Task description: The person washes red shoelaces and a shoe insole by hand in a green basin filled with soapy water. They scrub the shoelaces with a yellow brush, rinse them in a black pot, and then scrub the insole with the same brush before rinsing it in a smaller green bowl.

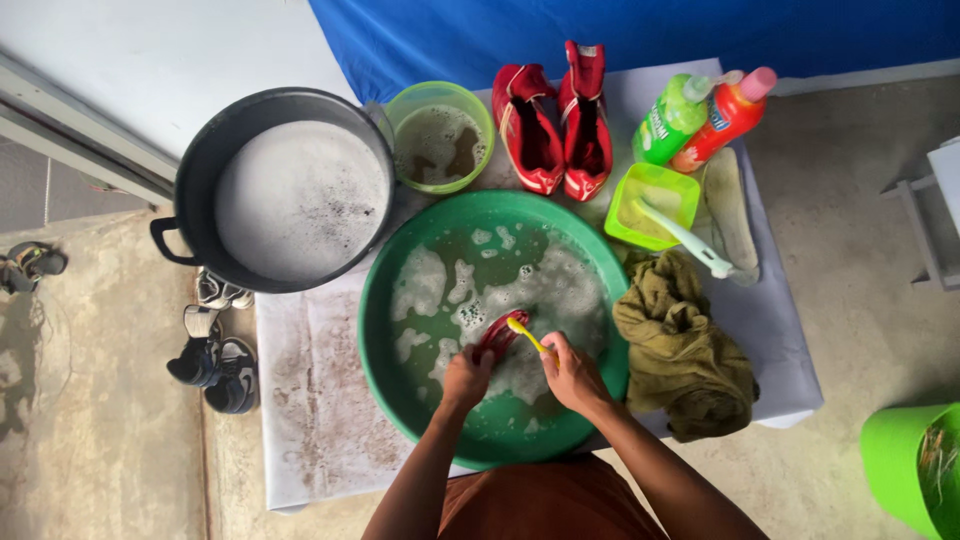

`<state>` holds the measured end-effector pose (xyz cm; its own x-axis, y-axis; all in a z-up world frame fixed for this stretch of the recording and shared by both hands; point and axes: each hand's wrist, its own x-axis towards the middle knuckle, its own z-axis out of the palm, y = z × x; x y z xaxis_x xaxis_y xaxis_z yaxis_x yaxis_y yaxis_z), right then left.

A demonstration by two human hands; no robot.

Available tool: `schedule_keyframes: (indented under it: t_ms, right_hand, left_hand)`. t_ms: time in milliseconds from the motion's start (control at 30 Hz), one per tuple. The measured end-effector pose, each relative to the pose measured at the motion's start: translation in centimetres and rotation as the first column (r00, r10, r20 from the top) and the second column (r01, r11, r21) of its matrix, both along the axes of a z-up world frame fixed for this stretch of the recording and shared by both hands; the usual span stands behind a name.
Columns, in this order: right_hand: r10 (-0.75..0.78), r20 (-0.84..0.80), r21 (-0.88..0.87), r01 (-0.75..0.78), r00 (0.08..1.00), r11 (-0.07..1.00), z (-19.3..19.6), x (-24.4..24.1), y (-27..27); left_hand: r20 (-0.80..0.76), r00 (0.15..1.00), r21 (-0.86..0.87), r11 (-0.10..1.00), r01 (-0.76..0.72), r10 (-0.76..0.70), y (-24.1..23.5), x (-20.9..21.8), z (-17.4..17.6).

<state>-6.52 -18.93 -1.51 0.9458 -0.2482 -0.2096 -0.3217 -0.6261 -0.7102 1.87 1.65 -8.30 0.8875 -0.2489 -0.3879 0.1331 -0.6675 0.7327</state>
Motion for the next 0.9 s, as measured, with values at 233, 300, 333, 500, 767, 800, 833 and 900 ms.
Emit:
schedule_keyframes:
  t_ms: [233,300,333,500,767,800,833,900]
  right_hand:
    - [-0.041,-0.039,0.005,0.041,0.998,0.999,-2.2,-1.3,1.2]
    - [-0.039,-0.001,0.014,0.039,0.999,0.999,-2.6,-0.6,0.4]
    - [-0.034,-0.008,0.022,0.034,0.999,0.999,-2.5,-1.2,0.2]
    - [-0.053,-0.011,0.066,0.054,0.999,0.996,-1.5,-0.3,0.1]
    - [0.227,0.095,0.212,-0.243,0.969,0.947,-1.6,2.1,5.1]
    - [0.257,0.129,0.195,-0.279,0.958,0.94,-2.0,2.2,5.2]
    - [0.287,0.163,0.177,-0.315,0.944,0.933,-2.4,2.3,5.2]
    - [0.332,0.046,0.11,-0.336,0.942,0.936,-3.0,2.5,4.1]
  left_hand:
    - [0.025,0.991,0.198,0.973,0.121,-0.129,2.4,0.2,2.9]
    - [0.005,0.993,0.325,0.939,0.111,-0.119,2.7,1.5,3.7]
    - [0.026,0.995,0.296,0.951,0.087,-0.099,2.9,1.3,3.9]
    - [0.124,0.991,0.261,0.965,0.016,-0.05,3.8,2.0,4.2]
    - [0.115,0.99,0.12,0.988,-0.093,0.079,4.6,0.2,3.1]
    - [0.083,0.991,0.093,0.989,-0.113,0.105,4.8,0.0,2.9]
    - [0.046,0.99,0.072,0.988,-0.138,0.135,5.1,-0.2,2.8]
    - [-0.022,0.981,0.023,0.981,-0.19,0.191,5.2,0.1,2.5]
